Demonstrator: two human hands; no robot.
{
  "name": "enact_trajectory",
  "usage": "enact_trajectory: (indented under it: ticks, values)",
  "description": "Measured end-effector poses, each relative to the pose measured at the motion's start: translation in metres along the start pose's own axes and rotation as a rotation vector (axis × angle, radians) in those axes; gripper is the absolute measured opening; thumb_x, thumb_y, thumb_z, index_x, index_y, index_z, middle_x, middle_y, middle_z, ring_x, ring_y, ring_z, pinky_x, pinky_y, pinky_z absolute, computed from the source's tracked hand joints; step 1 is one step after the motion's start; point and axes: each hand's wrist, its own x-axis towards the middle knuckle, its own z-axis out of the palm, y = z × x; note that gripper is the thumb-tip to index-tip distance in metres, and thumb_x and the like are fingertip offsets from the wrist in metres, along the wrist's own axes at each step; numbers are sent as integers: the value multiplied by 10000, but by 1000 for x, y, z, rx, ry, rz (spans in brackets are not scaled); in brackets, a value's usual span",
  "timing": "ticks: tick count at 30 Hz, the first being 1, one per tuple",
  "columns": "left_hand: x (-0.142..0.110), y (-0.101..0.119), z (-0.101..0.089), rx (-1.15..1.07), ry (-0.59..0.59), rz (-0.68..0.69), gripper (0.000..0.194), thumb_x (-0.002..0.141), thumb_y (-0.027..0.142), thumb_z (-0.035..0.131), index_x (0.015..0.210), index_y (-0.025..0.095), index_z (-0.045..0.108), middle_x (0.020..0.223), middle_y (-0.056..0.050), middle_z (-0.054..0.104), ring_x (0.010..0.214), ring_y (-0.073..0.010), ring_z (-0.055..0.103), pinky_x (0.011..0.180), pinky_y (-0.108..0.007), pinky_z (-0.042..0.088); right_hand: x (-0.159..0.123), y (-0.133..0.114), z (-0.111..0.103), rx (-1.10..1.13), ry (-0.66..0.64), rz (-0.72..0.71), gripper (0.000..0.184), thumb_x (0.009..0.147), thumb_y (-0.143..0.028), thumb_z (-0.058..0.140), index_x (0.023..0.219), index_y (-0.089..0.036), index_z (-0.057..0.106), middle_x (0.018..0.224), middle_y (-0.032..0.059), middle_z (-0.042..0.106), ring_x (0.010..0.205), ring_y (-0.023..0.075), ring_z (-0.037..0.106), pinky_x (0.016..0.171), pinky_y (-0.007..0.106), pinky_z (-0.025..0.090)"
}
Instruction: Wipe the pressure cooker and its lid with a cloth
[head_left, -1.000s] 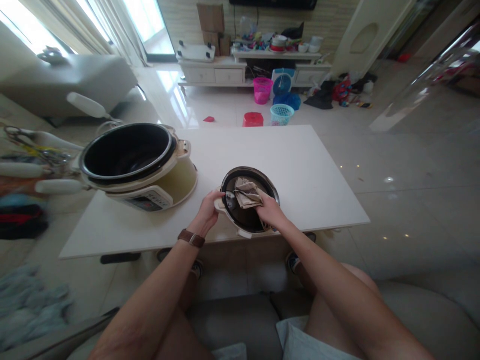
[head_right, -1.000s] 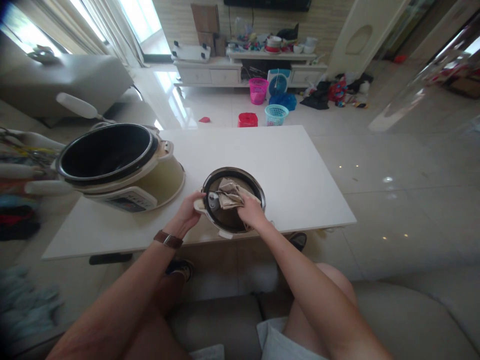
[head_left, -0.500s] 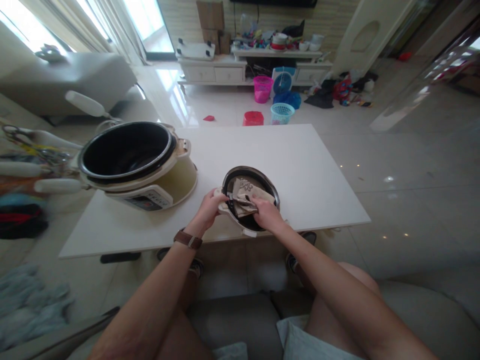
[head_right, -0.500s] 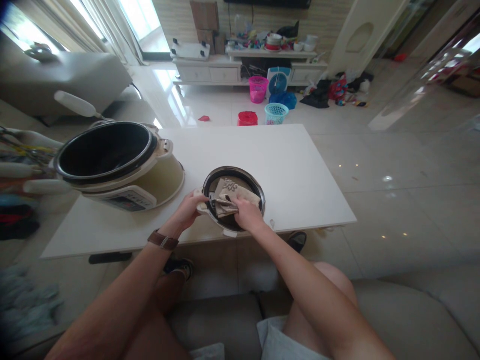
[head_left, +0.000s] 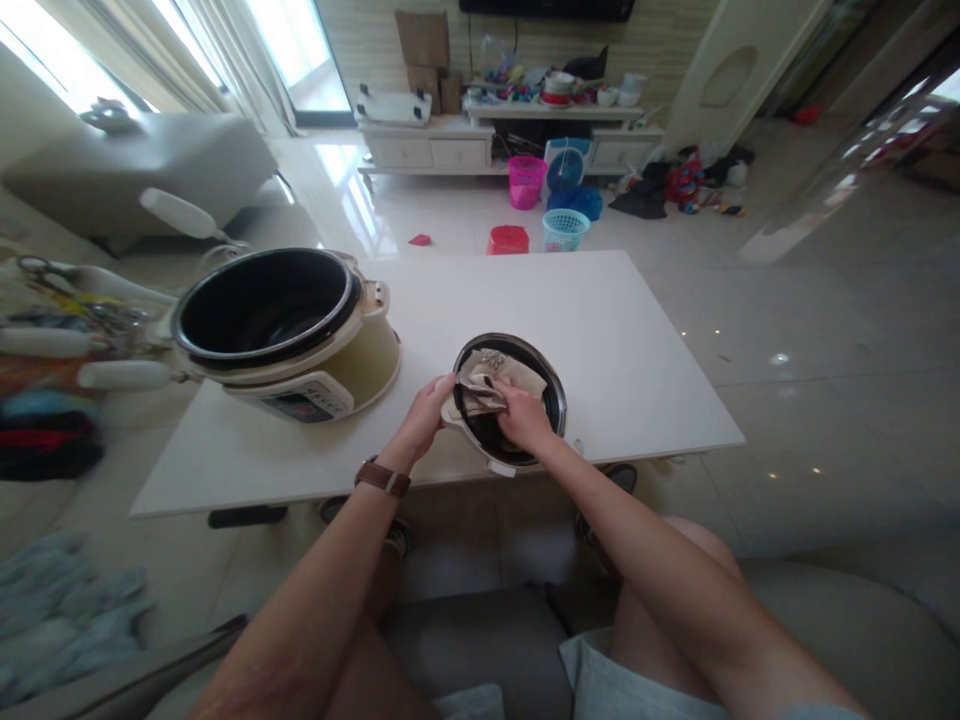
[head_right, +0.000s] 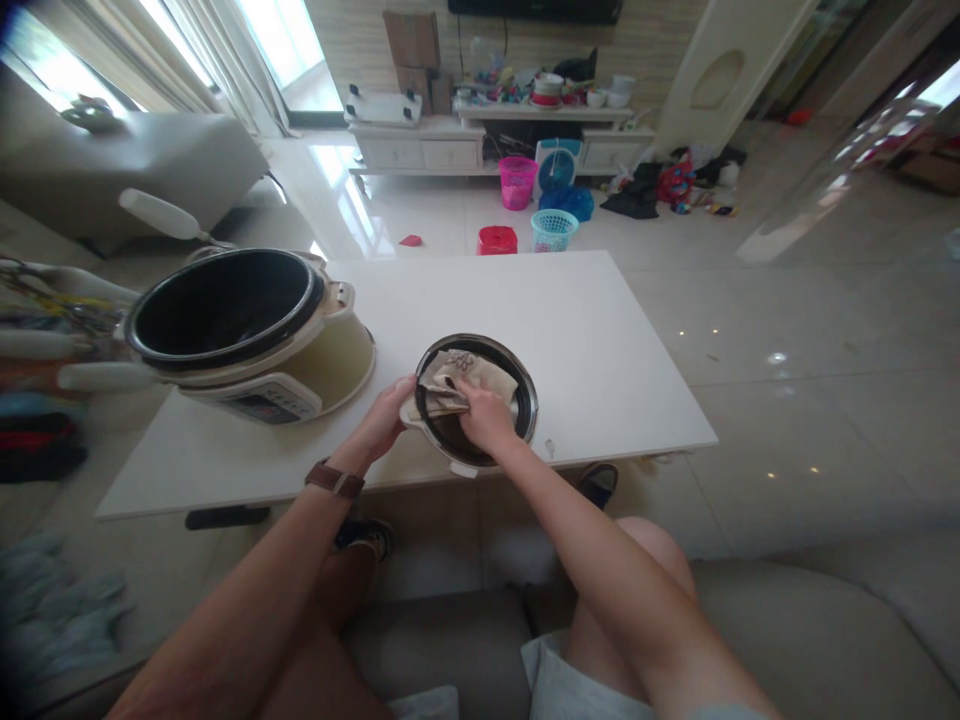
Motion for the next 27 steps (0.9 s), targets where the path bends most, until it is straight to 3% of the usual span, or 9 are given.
enact_trajectory:
  ticks: [2,7,9,12,15,19,23,27]
  values:
    - [3,-2,-2,-34,10,-4,528,754,625,796,1031,181,726,941,-56,731,754,-180,630,557,-246,476,-3,1,-5,15,-80,-75,644,876,-131,572,1496,-298,609,1522,51,645,1479,321,538,1190,462,477]
    - [9,-4,-6,-63,22,-27,489,757,587,802,1027,187,724,960,-44,731,746,-171,612,557,-245,459,5,26,-40,337,-232,-179,389,942,-301,607,1304,-273,748,1347,40,761,1290,273,684,1158,444,501]
    - [11,-3,-6,-49,31,-36,480,759,573,795,1032,186,722,944,-40,726,749,-171,612,561,-243,447,11,38,-54,491,-156,-118,347,925,-353,632,1216,-235,779,1262,47,796,1192,272,726,1113,450,534]
    - [12,-2,-4,-27,57,-38,462,757,559,785,1014,182,715,901,-34,709,734,-169,604,552,-239,420,15,44,-66,587,121,-21,358,903,-358,655,1199,-195,773,1208,71,810,1160,283,734,1071,446,556]
    - [11,-1,-3,-21,58,-27,445,754,545,781,1004,183,712,902,-27,706,733,-166,596,568,-247,428,9,36,-66,432,279,-30,365,933,-331,629,1253,-206,752,1240,83,799,1207,301,717,1080,439,545]
    - [12,-2,-4,-26,42,0,436,743,525,789,988,173,708,904,-29,721,768,-179,618,614,-260,443,2,23,-48,52,68,-120,517,909,-159,592,1398,-302,679,1469,31,689,1359,283,640,1160,415,495]
    - [12,-3,-5,-39,37,-2,410,731,494,794,958,168,696,832,-11,698,715,-160,589,612,-260,432,3,26,-30,-121,-108,-127,727,840,-26,546,1487,-353,603,1626,-22,540,1500,255,516,1208,400,460]
    - [9,-2,-3,-21,16,18,400,748,491,778,964,164,704,854,-15,705,705,-153,580,595,-256,426,3,31,-34,-148,-130,10,667,872,-95,558,1488,-346,604,1489,51,671,1326,314,669,1111,443,534]
